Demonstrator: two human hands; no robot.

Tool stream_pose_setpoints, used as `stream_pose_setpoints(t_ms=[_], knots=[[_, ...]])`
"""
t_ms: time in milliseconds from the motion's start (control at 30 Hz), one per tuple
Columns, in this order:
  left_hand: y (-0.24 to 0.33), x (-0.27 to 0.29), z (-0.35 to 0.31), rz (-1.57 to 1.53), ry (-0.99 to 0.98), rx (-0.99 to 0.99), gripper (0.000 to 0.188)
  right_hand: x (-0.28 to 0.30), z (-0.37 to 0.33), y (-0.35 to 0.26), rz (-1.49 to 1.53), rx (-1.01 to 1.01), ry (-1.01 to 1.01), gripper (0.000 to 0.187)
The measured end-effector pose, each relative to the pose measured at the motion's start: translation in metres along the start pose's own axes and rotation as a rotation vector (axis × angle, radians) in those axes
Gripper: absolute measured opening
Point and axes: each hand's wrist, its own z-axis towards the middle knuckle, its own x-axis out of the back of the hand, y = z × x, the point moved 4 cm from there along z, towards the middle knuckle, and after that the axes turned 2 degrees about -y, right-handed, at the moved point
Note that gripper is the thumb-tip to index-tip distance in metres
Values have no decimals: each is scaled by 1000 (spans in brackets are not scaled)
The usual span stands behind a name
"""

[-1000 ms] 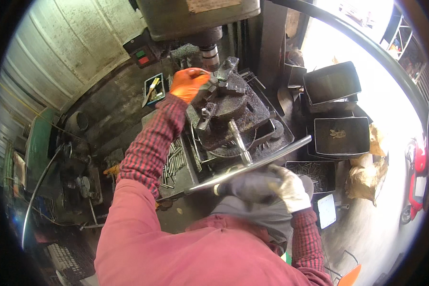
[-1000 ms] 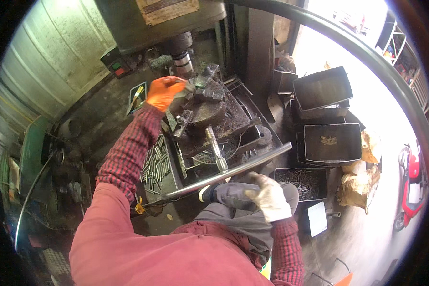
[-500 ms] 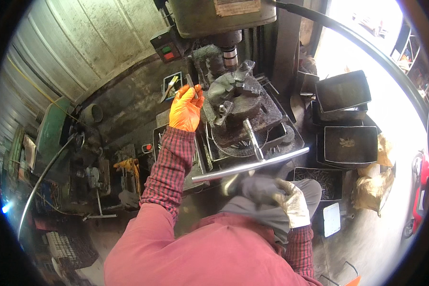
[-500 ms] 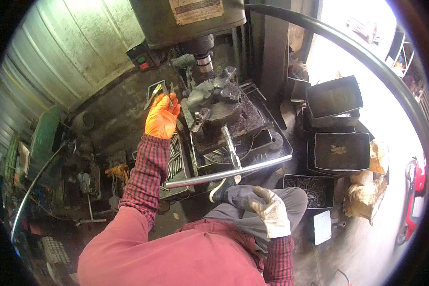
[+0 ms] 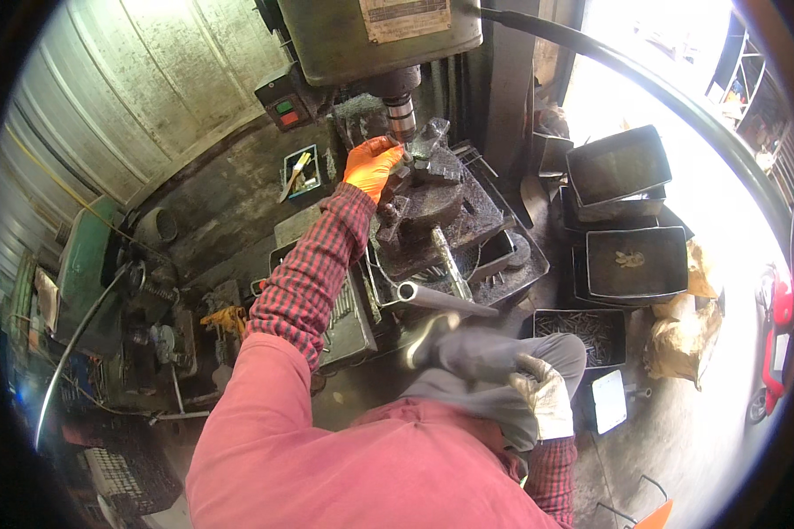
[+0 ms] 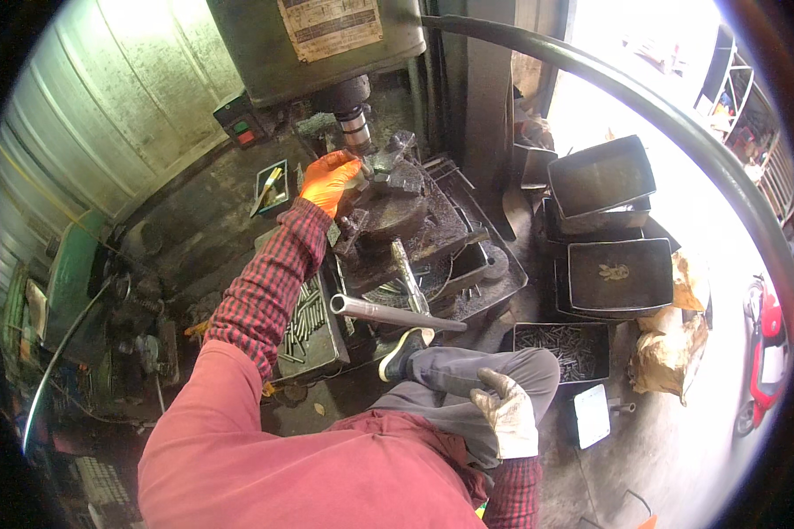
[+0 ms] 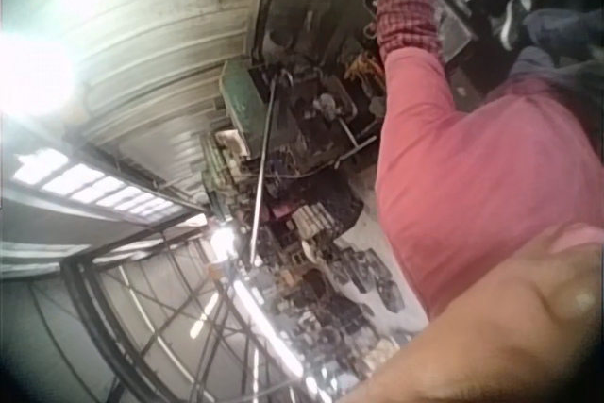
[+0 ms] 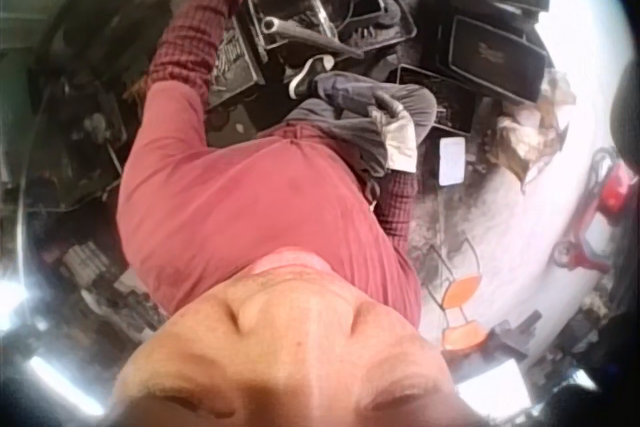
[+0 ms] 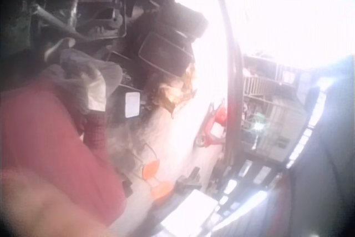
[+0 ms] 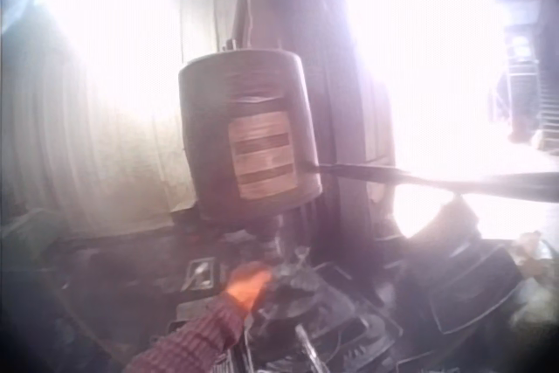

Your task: The person repeatedly picks up small metal rods from a tray, places them into a drill press chuck, and operates the machine to drill holes. After each cycle, the person removes the rod and places it into a collection bin.

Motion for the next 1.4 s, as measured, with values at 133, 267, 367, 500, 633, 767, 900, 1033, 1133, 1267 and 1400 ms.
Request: stream_pose_setpoints(t_ms=[133,267,367,500,633,767,900,1033,1133,1267,1400], knots=[[-9,3,4,152,10,-18,7,3,-2,3,-7,-1,12,51],[3,3,4,634,-23,-144,14,5,8,-15,17,6,-20,50],[9,0,0,748,-27,-129,28,3,26,-41,-23,88,-37,51],[18,-10,-6,946,-51,-257,35,-20,57,-67,-5,146,-90,67],[14,-11,-6,925,-82,-181,37,-95,88,-59,-540,19,-289,63],[8,-7,-3,792,-55,-153,35,-173,85,-76,-170,153,-525,67],[6,-6,1,868,-78,-196,33,-180,43,-147,191,-4,-773,62],[7,-6,2,944,-88,-247,33,-88,22,-237,-146,781,-424,70],[8,-5,1,965,-74,-264,33,-53,49,-222,-922,1036,19,68],[9,-6,-1,899,-80,-233,38,-77,105,-125,-293,307,-56,43],[13,-8,0,986,-78,-257,35,-183,75,-126,540,409,-514,54]])
